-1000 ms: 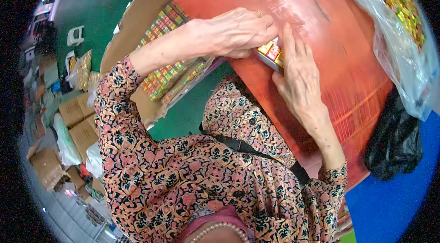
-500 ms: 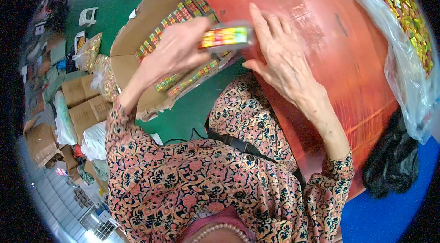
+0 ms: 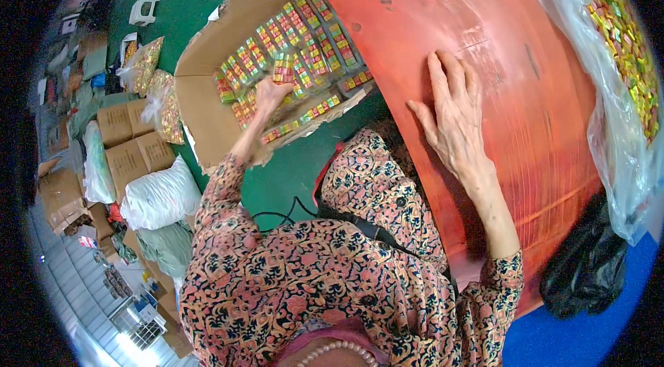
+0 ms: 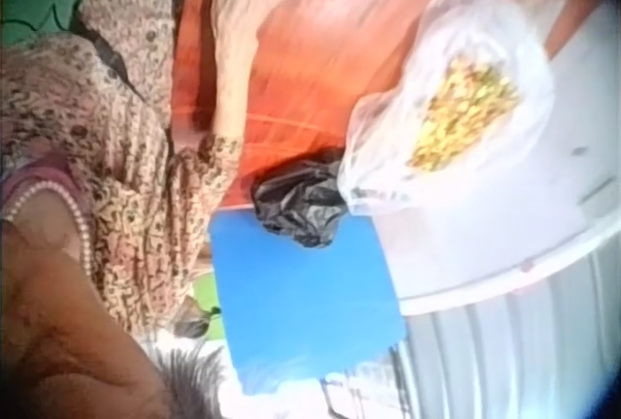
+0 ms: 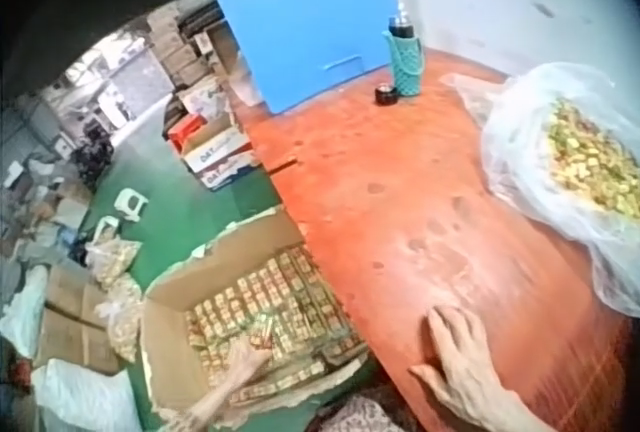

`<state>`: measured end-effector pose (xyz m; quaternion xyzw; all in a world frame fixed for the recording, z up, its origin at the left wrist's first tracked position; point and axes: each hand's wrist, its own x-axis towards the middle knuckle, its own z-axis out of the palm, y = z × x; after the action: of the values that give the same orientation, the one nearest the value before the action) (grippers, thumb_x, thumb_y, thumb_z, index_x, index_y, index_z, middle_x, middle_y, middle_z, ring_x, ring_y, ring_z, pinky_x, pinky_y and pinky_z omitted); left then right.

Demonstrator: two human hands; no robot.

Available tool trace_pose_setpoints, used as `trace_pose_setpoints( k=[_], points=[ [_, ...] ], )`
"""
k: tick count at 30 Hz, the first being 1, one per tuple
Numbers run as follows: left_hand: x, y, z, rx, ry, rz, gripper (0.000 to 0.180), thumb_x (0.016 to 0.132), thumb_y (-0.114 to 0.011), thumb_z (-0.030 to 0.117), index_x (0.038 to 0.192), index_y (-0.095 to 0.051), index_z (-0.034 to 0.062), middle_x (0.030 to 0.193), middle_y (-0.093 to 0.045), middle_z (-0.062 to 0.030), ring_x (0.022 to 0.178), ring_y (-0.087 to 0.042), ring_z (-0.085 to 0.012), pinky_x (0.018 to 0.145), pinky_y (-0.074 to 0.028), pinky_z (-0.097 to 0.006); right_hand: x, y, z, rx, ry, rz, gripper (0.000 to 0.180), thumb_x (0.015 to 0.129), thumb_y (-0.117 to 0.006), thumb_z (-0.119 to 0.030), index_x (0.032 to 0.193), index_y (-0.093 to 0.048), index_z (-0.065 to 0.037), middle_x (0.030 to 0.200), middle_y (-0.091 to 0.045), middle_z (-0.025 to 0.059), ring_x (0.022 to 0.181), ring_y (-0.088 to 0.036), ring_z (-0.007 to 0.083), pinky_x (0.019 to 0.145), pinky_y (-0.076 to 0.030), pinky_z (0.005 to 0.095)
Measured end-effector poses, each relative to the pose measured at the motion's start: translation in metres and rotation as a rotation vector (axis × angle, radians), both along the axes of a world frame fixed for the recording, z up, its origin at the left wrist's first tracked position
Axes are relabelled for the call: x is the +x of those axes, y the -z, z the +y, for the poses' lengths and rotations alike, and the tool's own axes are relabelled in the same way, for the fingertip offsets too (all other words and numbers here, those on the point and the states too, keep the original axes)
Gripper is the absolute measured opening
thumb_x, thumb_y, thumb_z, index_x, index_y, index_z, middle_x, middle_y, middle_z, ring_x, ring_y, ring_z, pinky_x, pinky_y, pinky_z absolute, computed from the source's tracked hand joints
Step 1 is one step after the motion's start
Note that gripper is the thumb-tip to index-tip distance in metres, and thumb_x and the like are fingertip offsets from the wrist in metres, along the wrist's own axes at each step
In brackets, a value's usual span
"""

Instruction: Sorting small packaged snacks on a table and packing them into boxes and plastic containers.

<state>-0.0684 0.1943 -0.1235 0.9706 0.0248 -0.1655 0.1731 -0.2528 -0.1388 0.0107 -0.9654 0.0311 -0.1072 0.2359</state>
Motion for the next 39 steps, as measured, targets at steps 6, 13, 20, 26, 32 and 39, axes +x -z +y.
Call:
trace_pose_setpoints(
  k=[6,13,20,26,32,39],
  points=[
    [0.01,0.056,-0.027,0.001,-0.177,0.117,0.046,0.056,-0.073,0.039,0.073,-0.065,-0.0028,0.079,-0.065,-0.0201,0.074,-0.063,-0.0299,0.066,-0.048,-0.04,-0.001,-0.002,0.002,-0.072,0.016,0.024,0.052,0.079,-0.057,-0.018,0.125,-0.042,-0.001,0.129,-0.037,0.0164,0.117,-0.035,0.0359,0.099,-0.029,0.0434],
    [0.023,0.107,-0.014,-0.19,-0.39,0.227,0.042,0.053,-0.077,0.034,0.071,-0.065,-0.0019,0.074,-0.064,-0.0157,0.071,-0.063,-0.0243,0.057,-0.05,-0.038,-0.001,-0.003,0.005,-0.04,0.013,0.035,0.051,0.078,-0.058,-0.018,0.125,-0.044,-0.002,0.129,-0.038,0.0159,0.117,-0.035,0.0351,0.099,-0.029,0.0436],
    [0.025,0.094,-0.02,-0.432,-0.298,0.331,0.043,0.055,-0.077,0.028,0.081,-0.062,-0.0019,0.078,-0.063,-0.0094,0.07,-0.061,-0.0197,0.052,-0.051,-0.035,0.0,-0.006,0.005,-0.055,0.027,0.045,0.051,0.078,-0.058,-0.018,0.125,-0.044,-0.002,0.129,-0.039,0.015,0.117,-0.035,0.0345,0.1,-0.028,0.0431],
    [0.028,0.072,-0.036,-0.458,-0.268,0.485,0.035,0.065,-0.065,0.03,0.084,-0.062,0.0006,0.072,-0.056,-0.0065,0.054,-0.049,-0.0169,0.048,-0.041,-0.036,0.001,-0.004,0.003,-0.053,0.031,0.045,0.051,0.078,-0.058,-0.018,0.124,-0.045,-0.002,0.129,-0.039,0.0151,0.117,-0.035,0.0341,0.099,-0.029,0.0424],
    [0.03,0.081,-0.038,-0.558,-0.334,0.565,0.027,0.068,-0.062,0.029,0.076,-0.059,0.0033,0.054,-0.039,-0.0003,0.046,-0.035,-0.0136,0.052,-0.039,-0.037,0.002,-0.006,0.005,-0.06,0.042,0.031,0.05,0.076,-0.06,-0.018,0.122,-0.047,-0.001,0.127,-0.041,0.0153,0.116,-0.036,0.0334,0.099,-0.029,0.0418],
    [0.038,0.125,-0.028,-0.605,-0.519,0.543,0.019,0.071,-0.058,0.023,0.074,-0.055,0.0045,0.053,-0.032,0.0015,0.047,-0.034,-0.0129,0.052,-0.039,-0.04,0.002,-0.006,0.005,-0.054,0.043,0.019,0.049,0.077,-0.058,-0.017,0.122,-0.047,-0.001,0.127,-0.041,0.0151,0.116,-0.037,0.0332,0.099,-0.03,0.0418]
  ],
)
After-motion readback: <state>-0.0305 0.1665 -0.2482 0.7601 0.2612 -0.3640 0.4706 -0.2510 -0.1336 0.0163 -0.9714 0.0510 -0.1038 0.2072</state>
